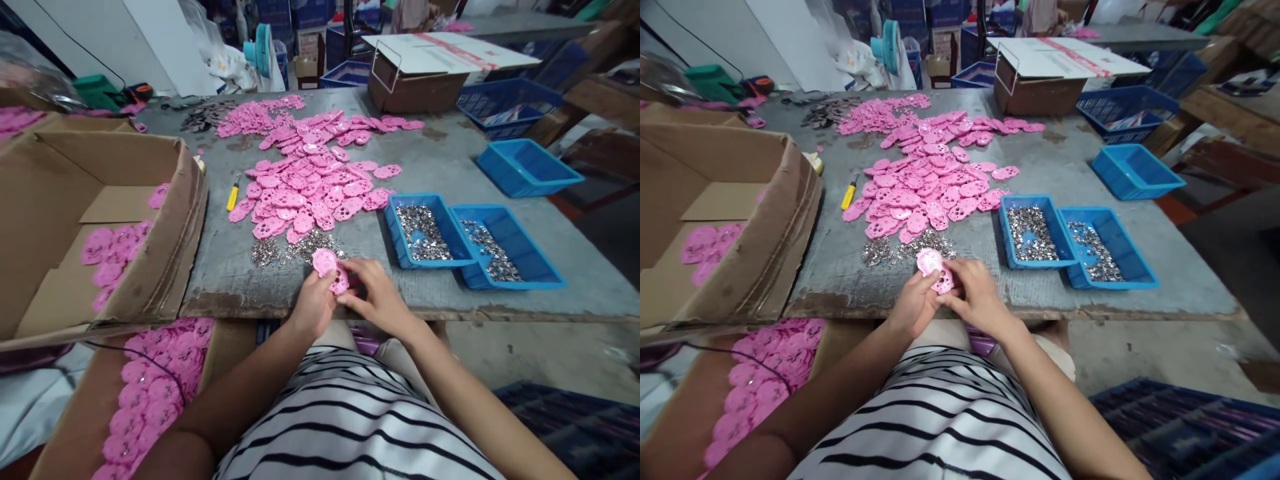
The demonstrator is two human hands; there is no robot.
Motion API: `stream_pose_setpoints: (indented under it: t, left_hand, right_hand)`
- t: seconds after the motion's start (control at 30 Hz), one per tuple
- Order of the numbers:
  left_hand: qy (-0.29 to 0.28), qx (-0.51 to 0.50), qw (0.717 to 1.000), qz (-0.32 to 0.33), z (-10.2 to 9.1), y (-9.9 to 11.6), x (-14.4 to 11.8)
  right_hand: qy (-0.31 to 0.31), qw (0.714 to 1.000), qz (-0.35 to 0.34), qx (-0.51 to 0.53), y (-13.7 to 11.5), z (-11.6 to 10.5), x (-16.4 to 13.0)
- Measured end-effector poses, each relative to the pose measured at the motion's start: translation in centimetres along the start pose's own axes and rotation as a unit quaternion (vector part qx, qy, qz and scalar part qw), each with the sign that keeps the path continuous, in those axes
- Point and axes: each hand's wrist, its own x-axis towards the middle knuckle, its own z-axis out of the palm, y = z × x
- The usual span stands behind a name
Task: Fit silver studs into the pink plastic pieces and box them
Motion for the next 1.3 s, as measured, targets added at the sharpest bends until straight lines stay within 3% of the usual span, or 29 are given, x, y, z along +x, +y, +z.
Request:
stream_pose_setpoints:
  t: [0.17, 0.27, 0.4, 0.6, 0.73, 0.83, 0.93, 1.07, 1.17, 1.3]
  left_hand:
    - [0.043, 0.05, 0.997, 0.043, -1.3, -0.1, 0.2]
    - [0.023, 0.073, 0.995, 0.057, -2.0, -0.2, 0.3]
    - [-0.021, 0.087, 0.995, 0.054, -2.4, -0.4, 0.7]
    - [-0.04, 0.09, 0.993, 0.059, -2.7, -0.6, 1.1]
    - [-0.039, 0.089, 0.993, 0.061, -2.8, -0.6, 1.0]
    - [-0.04, 0.093, 0.993, 0.059, -2.8, -0.6, 0.9]
    - [-0.037, 0.099, 0.992, 0.062, -2.6, -0.6, 0.8]
    - [-0.02, 0.113, 0.991, 0.063, -2.2, -0.5, 0.7]
    - [-0.008, 0.13, 0.989, 0.064, -1.7, -0.6, 0.6]
    - [-0.009, 0.129, 0.989, 0.067, -1.2, -1.1, 0.2]
  right_hand:
    - [0.154, 0.971, 0.184, -0.005, 3.8, 0.3, -0.3]
    - [0.176, 0.963, 0.201, -0.042, 4.9, 0.1, -0.8]
    - [0.118, 0.962, 0.225, -0.103, 4.4, 0.0, -0.5]
    - [-0.028, 0.975, 0.159, -0.156, 3.9, 0.9, 2.8]
    - [-0.064, 0.967, 0.161, -0.188, 3.8, 1.0, 3.7]
    - [-0.033, 0.974, 0.181, -0.129, 3.8, 0.7, 3.0]
    - [0.028, 0.968, 0.247, 0.025, 3.7, 0.3, 2.1]
    - [0.047, 0.922, 0.293, 0.248, 3.1, -0.5, 1.4]
    - [0.03, 0.898, 0.305, 0.316, 2.3, -1.1, 1.3]
    - [0.053, 0.861, 0.335, 0.379, 1.6, -1.6, 1.2]
